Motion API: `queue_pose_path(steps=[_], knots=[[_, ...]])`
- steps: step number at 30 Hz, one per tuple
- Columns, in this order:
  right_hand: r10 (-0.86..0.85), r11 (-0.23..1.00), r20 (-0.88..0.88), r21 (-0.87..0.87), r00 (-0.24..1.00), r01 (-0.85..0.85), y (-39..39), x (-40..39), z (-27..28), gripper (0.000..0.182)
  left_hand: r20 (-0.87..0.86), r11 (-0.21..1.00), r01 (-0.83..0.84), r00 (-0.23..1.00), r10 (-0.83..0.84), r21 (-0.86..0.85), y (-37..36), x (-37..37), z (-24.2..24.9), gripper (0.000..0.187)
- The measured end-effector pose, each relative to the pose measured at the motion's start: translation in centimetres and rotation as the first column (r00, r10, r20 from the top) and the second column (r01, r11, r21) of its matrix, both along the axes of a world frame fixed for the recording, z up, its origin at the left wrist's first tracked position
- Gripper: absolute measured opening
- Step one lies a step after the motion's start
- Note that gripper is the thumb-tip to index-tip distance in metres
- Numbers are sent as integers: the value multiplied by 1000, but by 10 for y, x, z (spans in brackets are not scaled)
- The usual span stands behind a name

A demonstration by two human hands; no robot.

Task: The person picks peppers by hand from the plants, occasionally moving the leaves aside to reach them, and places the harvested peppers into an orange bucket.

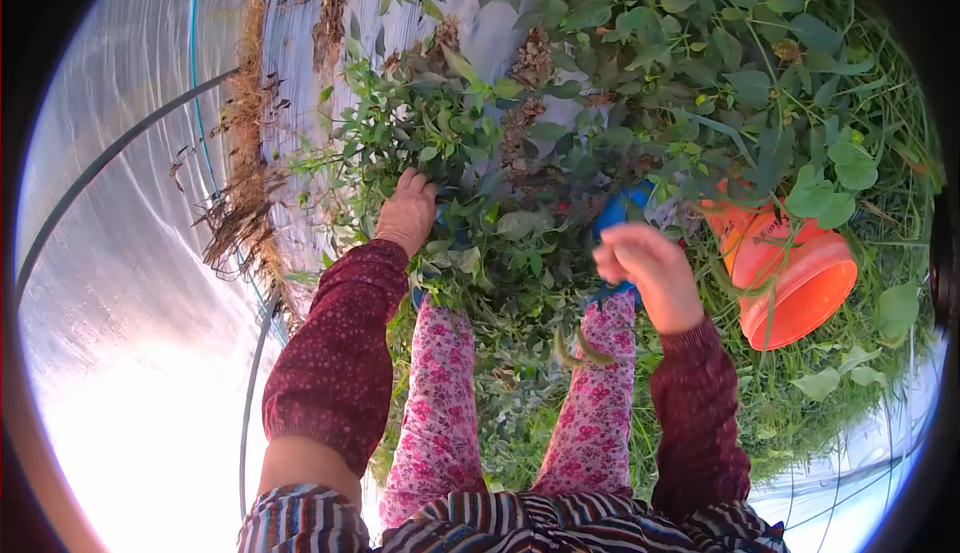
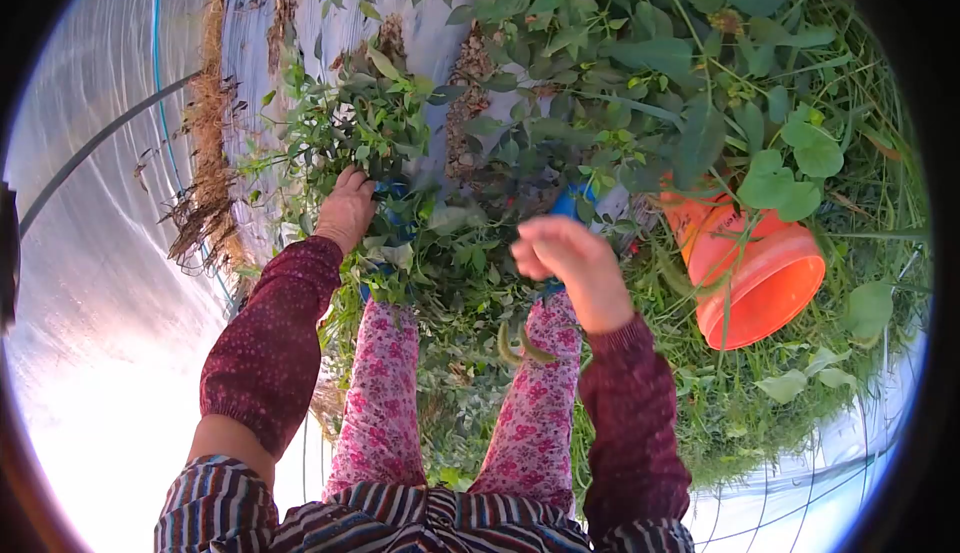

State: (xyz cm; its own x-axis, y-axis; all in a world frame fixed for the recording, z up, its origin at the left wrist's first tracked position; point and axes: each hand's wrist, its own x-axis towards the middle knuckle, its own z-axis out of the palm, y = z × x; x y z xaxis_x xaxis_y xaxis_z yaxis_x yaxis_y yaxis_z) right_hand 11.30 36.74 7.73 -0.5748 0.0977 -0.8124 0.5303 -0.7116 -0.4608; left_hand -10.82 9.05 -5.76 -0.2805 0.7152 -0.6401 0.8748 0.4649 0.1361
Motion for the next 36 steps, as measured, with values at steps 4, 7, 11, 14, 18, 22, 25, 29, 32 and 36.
queue_pose_path(steps=[4, 7, 11, 14, 18, 22, 25, 29, 32, 36], knots=[[85, 991, 25, 103, 996, -87, -18, -74, -92, 24, 69, 999, -13, 998, 10, 39, -10, -6, 3, 30], [246, 933, 114, 241, 963, -267, -35, -115, -153, 28, 103, 996, -68, 993, 62, 56, -20, -6, -2, 32], [551, 604, 212, 567, 807, -561, -52, -152, -182, 35, 77, 999, 14, 997, -17, 50, -26, -2, -5, 33], [598, 336, 200, 816, 776, -470, -71, -158, -202, 43, 101, 998, -43, 994, 39, 43, -34, 2, -12, 33], [594, 495, 123, 724, 795, -481, -95, -164, -190, 34, 232, 964, -221, 955, 183, 150, -28, 2, -4, 45], [624, 290, 170, 856, 763, -428, -123, -153, -152, 28, 543, 641, -765, 564, 622, 62, -8, -1, 15, 65], [707, 151, 234, 872, 667, -466, -140, -150, -136, 20, 774, 305, -949, 251, 582, 79, 5, -1, 25, 74], [737, 48, 358, 818, 573, -573, -157, -149, -124, 16, 770, 311, -930, 51, 635, -195, -6, -18, 27, 49], [700, 103, 341, 821, 627, -561, -169, -143, -118, 24, 745, 279, -939, 36, 666, -204, -12, -16, 23, 36], [648, 149, 352, 811, 675, -566, -182, -138, -109, 29, 749, 103, -962, -128, 650, -254, -11, -7, 23, 27]])
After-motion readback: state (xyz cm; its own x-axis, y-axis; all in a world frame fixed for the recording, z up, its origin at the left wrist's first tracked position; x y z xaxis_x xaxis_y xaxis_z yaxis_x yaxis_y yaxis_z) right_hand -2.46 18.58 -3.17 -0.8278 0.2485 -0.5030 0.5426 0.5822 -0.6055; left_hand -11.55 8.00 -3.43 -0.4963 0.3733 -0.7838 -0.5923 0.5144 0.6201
